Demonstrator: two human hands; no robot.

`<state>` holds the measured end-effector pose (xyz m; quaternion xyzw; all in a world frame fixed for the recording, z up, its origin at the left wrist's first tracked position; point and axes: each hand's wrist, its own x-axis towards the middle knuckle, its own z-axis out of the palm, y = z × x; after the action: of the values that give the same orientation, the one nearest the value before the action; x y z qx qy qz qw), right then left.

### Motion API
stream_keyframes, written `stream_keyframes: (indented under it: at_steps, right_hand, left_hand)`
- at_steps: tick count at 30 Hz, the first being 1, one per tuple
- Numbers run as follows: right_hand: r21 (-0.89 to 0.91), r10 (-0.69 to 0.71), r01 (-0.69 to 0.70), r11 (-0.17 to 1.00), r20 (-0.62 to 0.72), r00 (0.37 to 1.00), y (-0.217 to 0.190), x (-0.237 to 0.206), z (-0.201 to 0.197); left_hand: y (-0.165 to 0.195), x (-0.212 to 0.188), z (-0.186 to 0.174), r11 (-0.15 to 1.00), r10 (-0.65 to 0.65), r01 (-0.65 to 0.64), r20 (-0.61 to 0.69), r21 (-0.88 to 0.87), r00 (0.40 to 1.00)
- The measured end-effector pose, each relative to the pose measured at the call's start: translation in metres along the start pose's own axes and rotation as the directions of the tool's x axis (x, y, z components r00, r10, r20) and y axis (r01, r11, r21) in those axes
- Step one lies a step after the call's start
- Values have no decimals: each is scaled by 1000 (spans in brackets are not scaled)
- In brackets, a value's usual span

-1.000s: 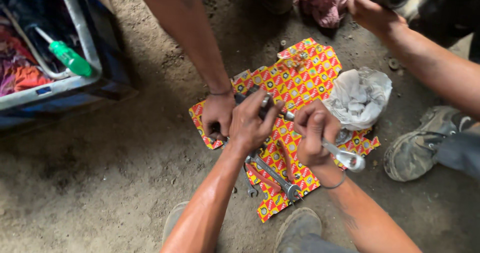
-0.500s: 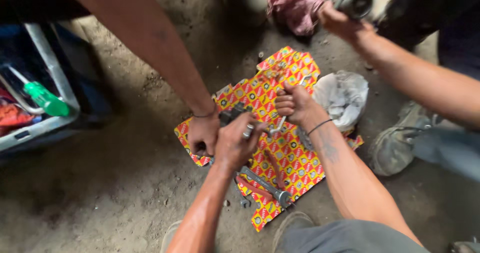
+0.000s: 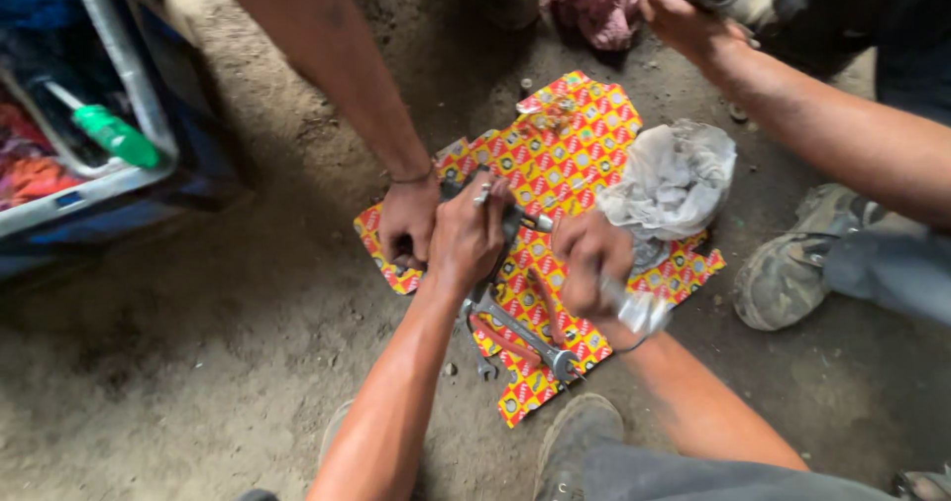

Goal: The person uses a wrench to loosen and remove a bolt from a mechanical part while sitting on the ground. Another person assists by holding the part and handing over tools. The person then cleans the part with a cloth and reassembles it with the help of the other person.

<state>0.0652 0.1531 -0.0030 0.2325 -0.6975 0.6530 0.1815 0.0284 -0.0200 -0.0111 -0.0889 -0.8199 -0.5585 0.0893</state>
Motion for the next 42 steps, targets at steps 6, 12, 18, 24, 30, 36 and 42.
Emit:
stream_keyframes:
  at_steps: [6, 12, 18, 24, 30, 36, 42]
  right_hand:
    - [-140, -133, 144, 980, 85, 987, -19, 14, 11]
    - [137, 380, -359, 923, -183, 907, -24, 36, 16]
    - [205, 680, -649, 733, -179, 711, 21, 60, -21]
    - [692, 878, -681, -239, 453, 151, 168, 69, -79]
    - [735, 959, -659, 160, 41, 279, 109, 71, -94]
    - [248, 312, -274, 929, -128, 941, 8, 17, -27]
    - [-108, -165, 174, 979, 94, 982, -10, 1, 19]
  left_hand:
    - [8, 3, -4, 999, 19, -19, -3, -35, 1000]
    - [3, 5, 0, 1000, -22, 22, -10, -6, 1000]
    - [2, 3, -3, 996, 45, -45, -3, -76, 999]
    - [6, 15, -14, 982, 184, -186, 105, 15, 977]
    - [5, 14, -8, 993, 118, -117, 35, -16, 992]
    - [1, 6, 0, 999, 13, -12, 37, -39, 999]
    - [8, 9, -1, 999, 42, -42, 10, -13, 999]
